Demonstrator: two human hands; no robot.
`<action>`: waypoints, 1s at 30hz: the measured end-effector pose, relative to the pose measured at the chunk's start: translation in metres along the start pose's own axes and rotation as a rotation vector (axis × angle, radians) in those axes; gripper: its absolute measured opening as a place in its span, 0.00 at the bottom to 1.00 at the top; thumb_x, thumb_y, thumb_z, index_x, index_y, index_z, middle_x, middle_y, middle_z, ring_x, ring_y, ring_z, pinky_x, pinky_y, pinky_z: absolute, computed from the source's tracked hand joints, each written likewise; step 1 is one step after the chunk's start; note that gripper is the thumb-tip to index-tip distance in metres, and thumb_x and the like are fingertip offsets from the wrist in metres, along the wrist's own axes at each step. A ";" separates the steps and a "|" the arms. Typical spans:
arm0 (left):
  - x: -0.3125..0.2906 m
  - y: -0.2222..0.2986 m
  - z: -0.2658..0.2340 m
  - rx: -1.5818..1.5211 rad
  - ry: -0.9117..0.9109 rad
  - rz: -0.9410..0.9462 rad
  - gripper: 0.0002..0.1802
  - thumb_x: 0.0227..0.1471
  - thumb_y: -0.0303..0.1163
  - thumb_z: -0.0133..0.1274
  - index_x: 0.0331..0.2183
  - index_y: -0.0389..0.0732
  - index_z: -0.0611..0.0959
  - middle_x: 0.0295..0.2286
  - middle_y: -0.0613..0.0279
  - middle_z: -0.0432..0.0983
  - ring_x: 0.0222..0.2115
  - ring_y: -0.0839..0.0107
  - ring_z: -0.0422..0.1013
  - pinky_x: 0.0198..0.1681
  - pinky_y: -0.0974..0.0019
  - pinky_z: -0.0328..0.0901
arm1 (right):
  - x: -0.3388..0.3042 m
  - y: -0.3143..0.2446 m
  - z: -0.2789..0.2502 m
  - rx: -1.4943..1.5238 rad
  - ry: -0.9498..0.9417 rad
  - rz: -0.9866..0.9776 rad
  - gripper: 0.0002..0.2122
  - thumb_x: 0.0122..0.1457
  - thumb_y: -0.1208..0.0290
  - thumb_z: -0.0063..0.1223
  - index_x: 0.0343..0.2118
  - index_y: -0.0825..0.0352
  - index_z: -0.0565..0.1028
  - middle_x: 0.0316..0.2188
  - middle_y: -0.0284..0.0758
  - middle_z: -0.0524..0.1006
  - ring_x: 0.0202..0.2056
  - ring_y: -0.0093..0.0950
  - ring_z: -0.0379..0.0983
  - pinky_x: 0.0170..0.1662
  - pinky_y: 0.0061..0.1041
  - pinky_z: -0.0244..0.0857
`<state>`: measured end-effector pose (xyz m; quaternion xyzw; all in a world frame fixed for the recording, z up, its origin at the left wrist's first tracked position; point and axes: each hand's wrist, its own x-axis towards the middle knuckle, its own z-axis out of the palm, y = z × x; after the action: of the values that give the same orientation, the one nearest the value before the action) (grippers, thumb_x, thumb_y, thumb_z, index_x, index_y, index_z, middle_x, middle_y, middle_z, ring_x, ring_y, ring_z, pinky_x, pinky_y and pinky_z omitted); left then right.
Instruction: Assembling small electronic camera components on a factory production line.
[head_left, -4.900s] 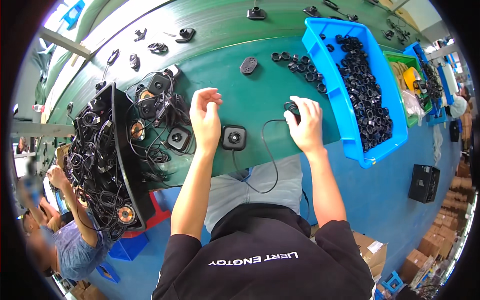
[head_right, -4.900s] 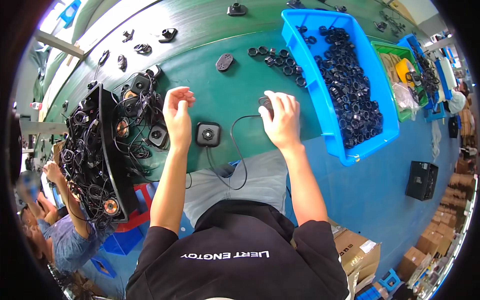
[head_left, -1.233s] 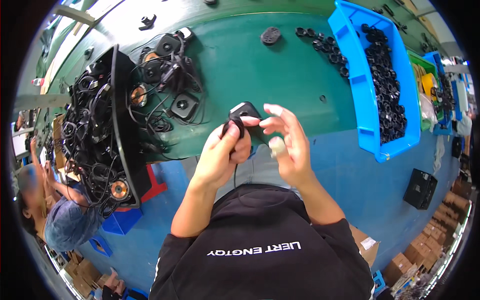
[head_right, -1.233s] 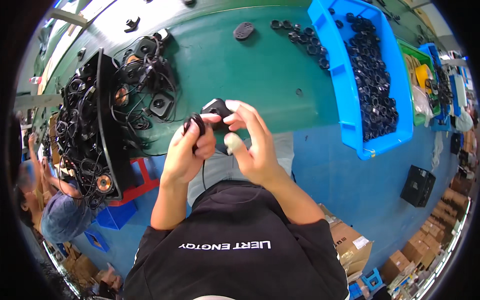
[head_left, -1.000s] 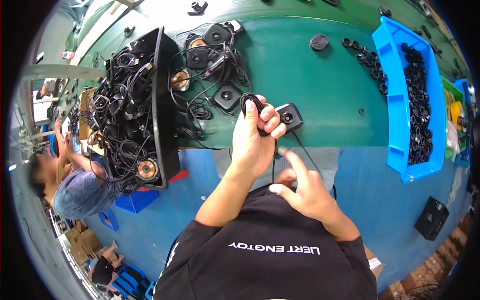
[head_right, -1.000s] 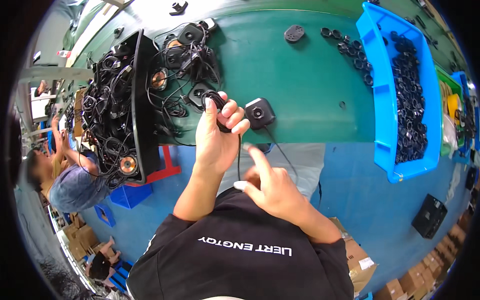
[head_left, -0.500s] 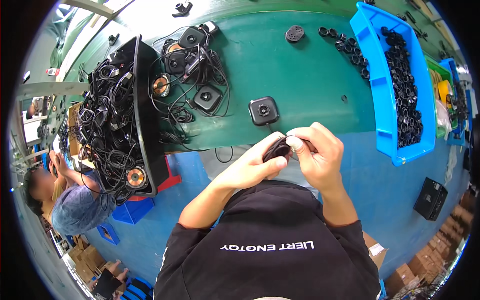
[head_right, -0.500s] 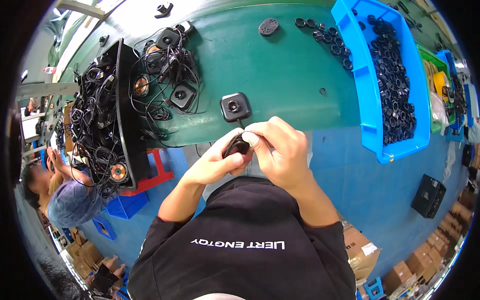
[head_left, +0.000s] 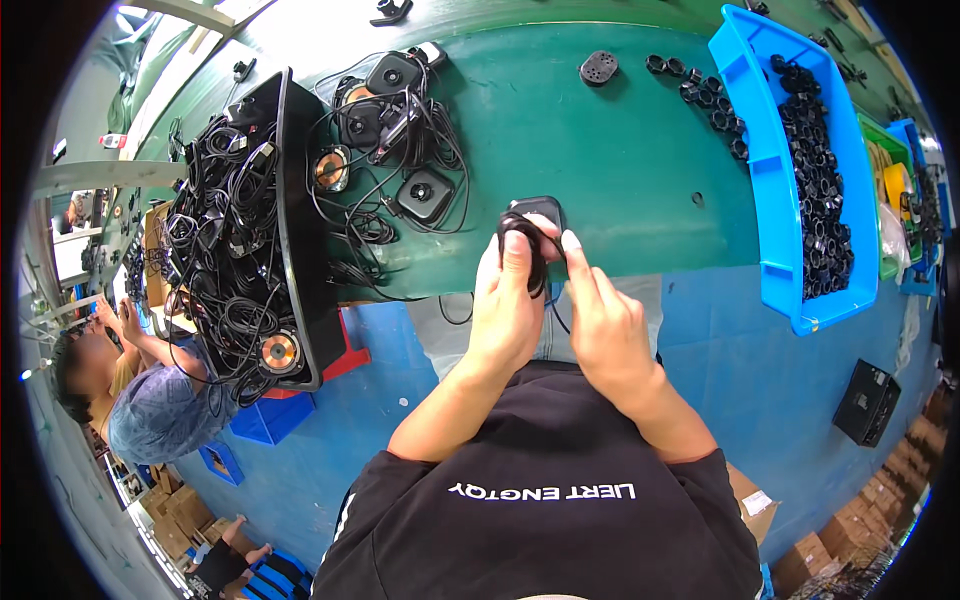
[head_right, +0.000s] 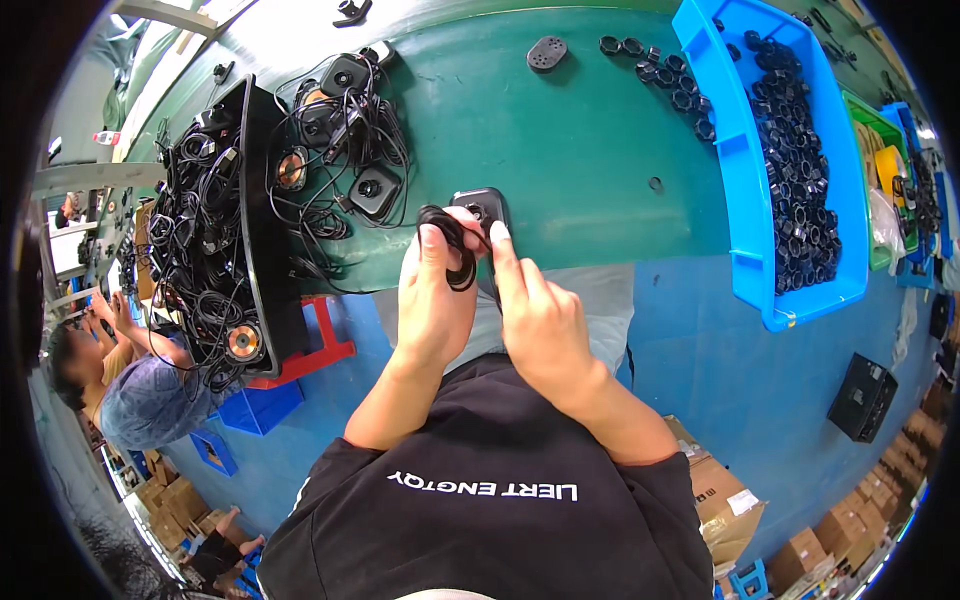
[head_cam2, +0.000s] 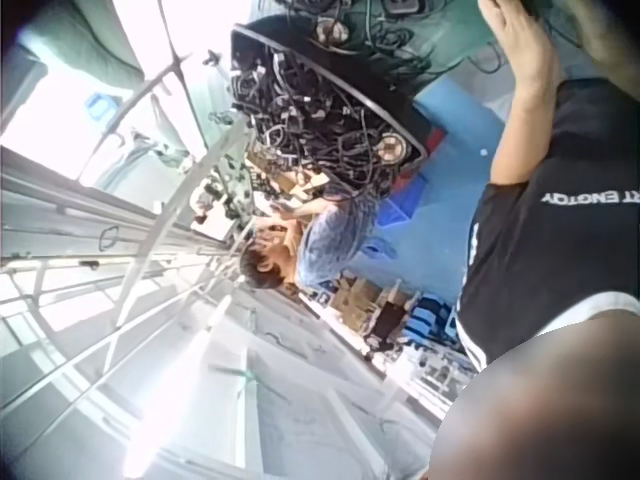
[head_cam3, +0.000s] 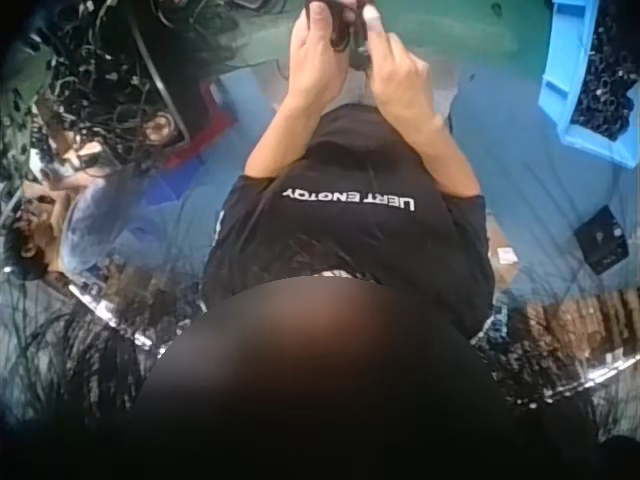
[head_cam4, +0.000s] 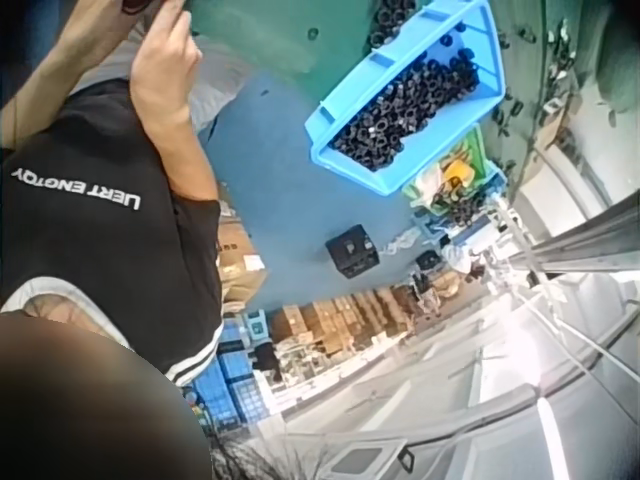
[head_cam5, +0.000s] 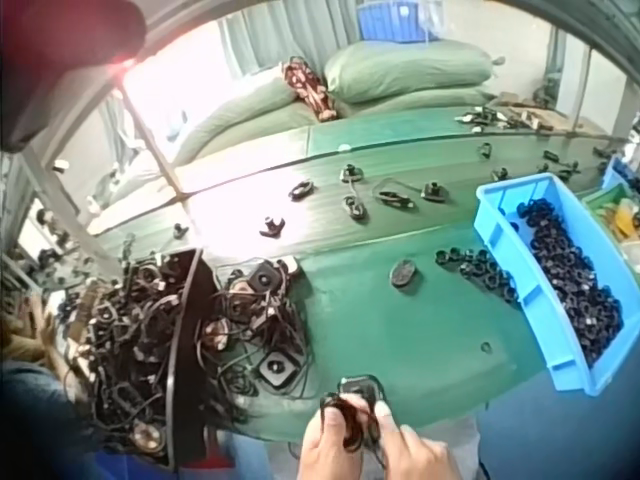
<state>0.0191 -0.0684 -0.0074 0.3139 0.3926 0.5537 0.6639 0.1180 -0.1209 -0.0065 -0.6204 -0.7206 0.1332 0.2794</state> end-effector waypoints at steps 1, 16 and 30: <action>0.002 0.002 0.003 -0.068 0.063 -0.005 0.18 0.64 0.48 0.40 0.38 0.41 0.70 0.24 0.66 0.63 0.19 0.80 0.56 0.21 0.78 0.53 | 0.001 0.003 0.002 0.032 -0.024 -0.006 0.22 0.48 0.83 0.52 0.50 0.72 0.69 0.24 0.36 0.70 0.18 0.29 0.66 0.23 0.28 0.62; 0.019 0.019 -0.035 0.649 -0.309 0.037 0.13 0.60 0.38 0.47 0.41 0.39 0.69 0.27 0.64 0.69 0.24 0.75 0.64 0.30 0.73 0.60 | 0.033 0.012 -0.039 0.607 -0.234 0.040 0.09 0.50 0.81 0.53 0.35 0.68 0.74 0.24 0.33 0.72 0.18 0.26 0.63 0.24 0.24 0.59; 0.017 0.039 -0.034 0.128 -0.749 -0.541 0.05 0.55 0.29 0.46 0.34 0.38 0.70 0.18 0.69 0.62 0.16 0.81 0.55 0.18 0.78 0.50 | 0.041 0.020 -0.050 0.474 0.114 -0.041 0.09 0.44 0.84 0.59 0.31 0.67 0.77 0.23 0.31 0.72 0.17 0.21 0.60 0.21 0.20 0.56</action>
<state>-0.0283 -0.0447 0.0063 0.4189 0.2272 0.1840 0.8597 0.1593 -0.0851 0.0330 -0.5291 -0.6647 0.2576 0.4602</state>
